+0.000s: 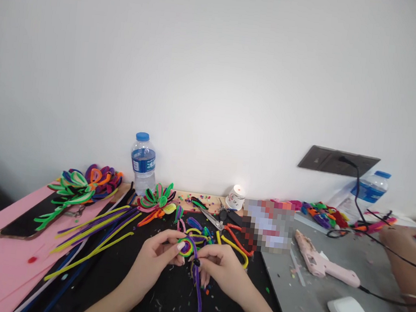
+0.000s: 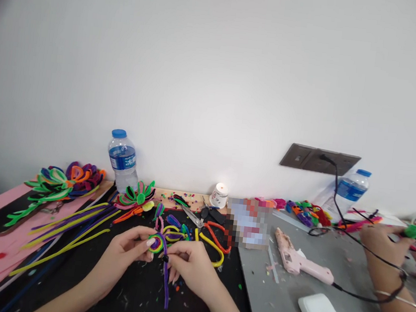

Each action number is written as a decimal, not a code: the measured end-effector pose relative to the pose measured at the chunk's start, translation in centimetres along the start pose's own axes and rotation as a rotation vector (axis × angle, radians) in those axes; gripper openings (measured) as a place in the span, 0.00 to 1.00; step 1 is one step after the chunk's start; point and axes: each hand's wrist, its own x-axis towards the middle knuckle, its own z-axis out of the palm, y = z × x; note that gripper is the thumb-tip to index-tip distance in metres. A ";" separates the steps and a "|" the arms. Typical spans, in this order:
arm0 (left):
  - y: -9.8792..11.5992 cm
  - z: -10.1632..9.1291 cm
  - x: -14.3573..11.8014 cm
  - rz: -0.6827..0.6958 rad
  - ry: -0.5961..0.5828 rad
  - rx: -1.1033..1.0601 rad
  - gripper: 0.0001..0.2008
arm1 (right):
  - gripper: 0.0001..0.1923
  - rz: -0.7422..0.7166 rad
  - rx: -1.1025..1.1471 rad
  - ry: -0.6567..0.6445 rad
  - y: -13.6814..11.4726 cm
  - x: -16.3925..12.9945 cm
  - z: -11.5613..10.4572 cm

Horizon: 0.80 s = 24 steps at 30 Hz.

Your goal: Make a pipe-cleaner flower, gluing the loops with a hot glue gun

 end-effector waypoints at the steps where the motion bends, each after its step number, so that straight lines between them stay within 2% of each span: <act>1: 0.0 0.0 0.0 -0.003 -0.006 -0.004 0.10 | 0.07 0.008 0.032 -0.011 0.0 0.0 0.1; 6: -0.2 0.1 -0.3 -0.009 -0.029 -0.027 0.09 | 0.10 0.039 0.133 -0.026 0.4 0.1 0.3; 13: 0.1 0.7 -0.7 -0.047 -0.023 -0.065 0.10 | 0.08 0.057 0.196 -0.039 0.5 0.1 0.6; 24: -0.3 0.8 -0.8 -0.068 -0.046 -0.102 0.11 | 0.10 0.060 0.181 -0.023 0.3 0.1 0.8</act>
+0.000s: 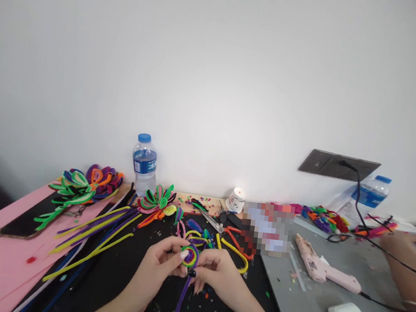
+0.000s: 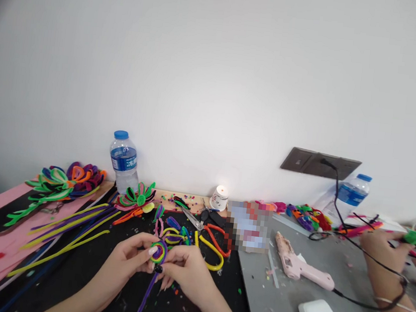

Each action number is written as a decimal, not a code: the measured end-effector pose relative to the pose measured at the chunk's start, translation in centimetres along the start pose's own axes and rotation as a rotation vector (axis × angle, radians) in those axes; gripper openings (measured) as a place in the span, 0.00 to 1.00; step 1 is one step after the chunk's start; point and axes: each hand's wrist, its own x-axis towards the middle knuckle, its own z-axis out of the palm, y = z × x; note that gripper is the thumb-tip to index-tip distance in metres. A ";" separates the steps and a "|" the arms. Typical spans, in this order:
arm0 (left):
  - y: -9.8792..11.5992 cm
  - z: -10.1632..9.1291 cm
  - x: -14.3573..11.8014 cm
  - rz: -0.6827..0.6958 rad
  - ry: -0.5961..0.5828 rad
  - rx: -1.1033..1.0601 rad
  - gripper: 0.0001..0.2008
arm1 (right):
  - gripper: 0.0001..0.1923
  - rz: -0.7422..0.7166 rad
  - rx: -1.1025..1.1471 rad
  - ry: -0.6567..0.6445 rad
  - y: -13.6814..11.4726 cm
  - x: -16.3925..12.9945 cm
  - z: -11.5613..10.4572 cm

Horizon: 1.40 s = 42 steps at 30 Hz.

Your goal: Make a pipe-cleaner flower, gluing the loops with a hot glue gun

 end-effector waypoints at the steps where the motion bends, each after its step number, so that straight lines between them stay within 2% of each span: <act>1: 0.0 0.0 0.0 -0.003 -0.004 -0.008 0.11 | 0.11 0.001 -0.004 0.005 0.0 0.0 0.0; 5: -0.2 0.1 -0.1 -0.012 -0.036 -0.040 0.10 | 0.13 -0.023 -0.034 0.009 0.2 0.0 -0.1; 10: -0.2 0.0 0.0 -0.043 -0.085 -0.056 0.09 | 0.20 -0.152 -0.109 0.094 -0.1 -0.3 -0.1; 14: 0.0 0.0 0.1 -0.023 -0.103 -0.063 0.11 | 0.24 -0.197 -0.161 0.080 -0.6 -0.7 0.1; 20: -0.2 0.0 0.1 0.010 -0.112 -0.140 0.12 | 0.21 -0.216 -0.241 0.072 -0.8 -0.8 0.1; 25: -0.6 -0.2 0.2 0.035 -0.101 -0.089 0.09 | 0.21 -0.230 -0.262 0.094 -0.8 -0.8 0.1; 35: -0.2 -0.2 0.2 0.043 -0.063 -0.037 0.10 | 0.23 -0.250 -0.336 0.134 -0.7 -0.8 0.2; 42: -0.2 -0.2 0.2 0.057 -0.047 -0.041 0.11 | 0.21 -0.273 -0.387 0.173 -0.8 -0.7 0.2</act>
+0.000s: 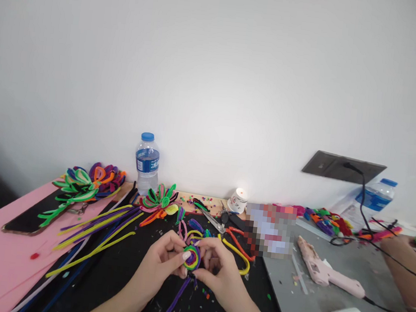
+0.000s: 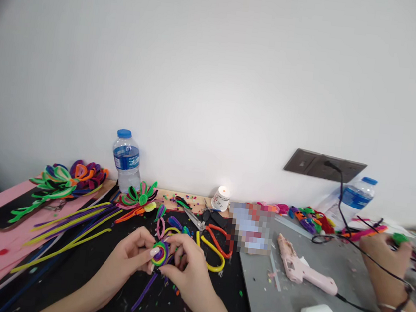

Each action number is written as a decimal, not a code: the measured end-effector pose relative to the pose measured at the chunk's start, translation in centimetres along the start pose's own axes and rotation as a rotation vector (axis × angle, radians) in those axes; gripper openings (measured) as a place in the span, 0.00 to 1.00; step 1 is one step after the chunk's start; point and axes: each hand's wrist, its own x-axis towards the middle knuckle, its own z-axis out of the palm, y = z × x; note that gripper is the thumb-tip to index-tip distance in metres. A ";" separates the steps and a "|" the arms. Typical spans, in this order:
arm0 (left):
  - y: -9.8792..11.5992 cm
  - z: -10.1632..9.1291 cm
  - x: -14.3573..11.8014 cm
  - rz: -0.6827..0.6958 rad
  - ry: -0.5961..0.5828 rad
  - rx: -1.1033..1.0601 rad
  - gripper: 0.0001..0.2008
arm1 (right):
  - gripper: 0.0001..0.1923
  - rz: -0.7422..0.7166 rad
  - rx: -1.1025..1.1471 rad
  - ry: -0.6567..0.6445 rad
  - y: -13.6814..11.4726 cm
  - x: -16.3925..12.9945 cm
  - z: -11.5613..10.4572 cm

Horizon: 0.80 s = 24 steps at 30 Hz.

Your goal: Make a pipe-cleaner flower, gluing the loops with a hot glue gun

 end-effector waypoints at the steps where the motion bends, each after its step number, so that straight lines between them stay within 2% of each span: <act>1: 0.0 0.0 0.0 0.003 0.009 0.003 0.12 | 0.20 0.000 -0.005 0.003 0.0 0.0 0.0; 5: 0.1 0.1 0.0 0.006 0.032 0.030 0.13 | 0.19 -0.004 0.004 -0.009 0.1 0.0 0.0; 13: -0.3 -0.1 0.1 0.016 -0.012 0.013 0.12 | 0.17 0.029 0.106 -0.057 0.4 -0.1 0.1; 24: 0.0 0.0 0.0 0.028 -0.012 0.014 0.11 | 0.19 -0.040 0.030 -0.041 0.2 -0.1 0.0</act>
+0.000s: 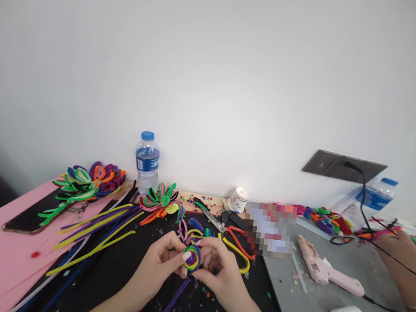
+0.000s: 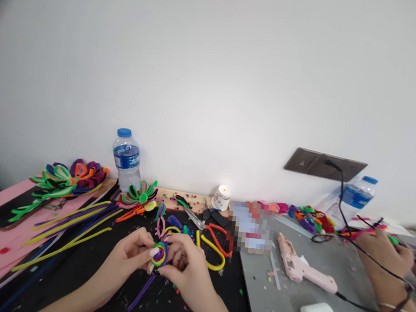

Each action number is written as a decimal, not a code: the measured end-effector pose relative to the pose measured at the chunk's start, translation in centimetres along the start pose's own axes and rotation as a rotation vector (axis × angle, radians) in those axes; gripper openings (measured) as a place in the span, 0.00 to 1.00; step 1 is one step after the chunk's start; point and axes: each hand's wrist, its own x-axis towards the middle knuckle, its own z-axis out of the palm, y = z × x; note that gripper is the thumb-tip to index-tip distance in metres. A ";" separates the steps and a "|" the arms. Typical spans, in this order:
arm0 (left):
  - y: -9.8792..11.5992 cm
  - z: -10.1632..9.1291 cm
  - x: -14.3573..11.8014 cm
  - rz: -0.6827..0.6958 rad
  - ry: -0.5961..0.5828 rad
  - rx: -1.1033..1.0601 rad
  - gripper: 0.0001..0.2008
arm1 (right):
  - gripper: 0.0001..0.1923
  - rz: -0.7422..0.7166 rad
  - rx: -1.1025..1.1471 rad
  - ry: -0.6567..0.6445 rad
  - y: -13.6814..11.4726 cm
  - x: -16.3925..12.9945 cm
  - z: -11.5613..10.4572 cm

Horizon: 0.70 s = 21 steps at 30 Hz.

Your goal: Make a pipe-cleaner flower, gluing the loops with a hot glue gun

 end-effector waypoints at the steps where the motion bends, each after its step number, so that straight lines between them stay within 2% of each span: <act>1: 0.0 0.0 0.0 0.000 -0.002 0.001 0.11 | 0.19 -0.002 -0.003 0.000 0.0 0.0 0.0; 21: -0.2 -0.2 0.0 0.041 0.005 0.014 0.10 | 0.18 -0.068 0.015 0.072 0.1 0.0 0.2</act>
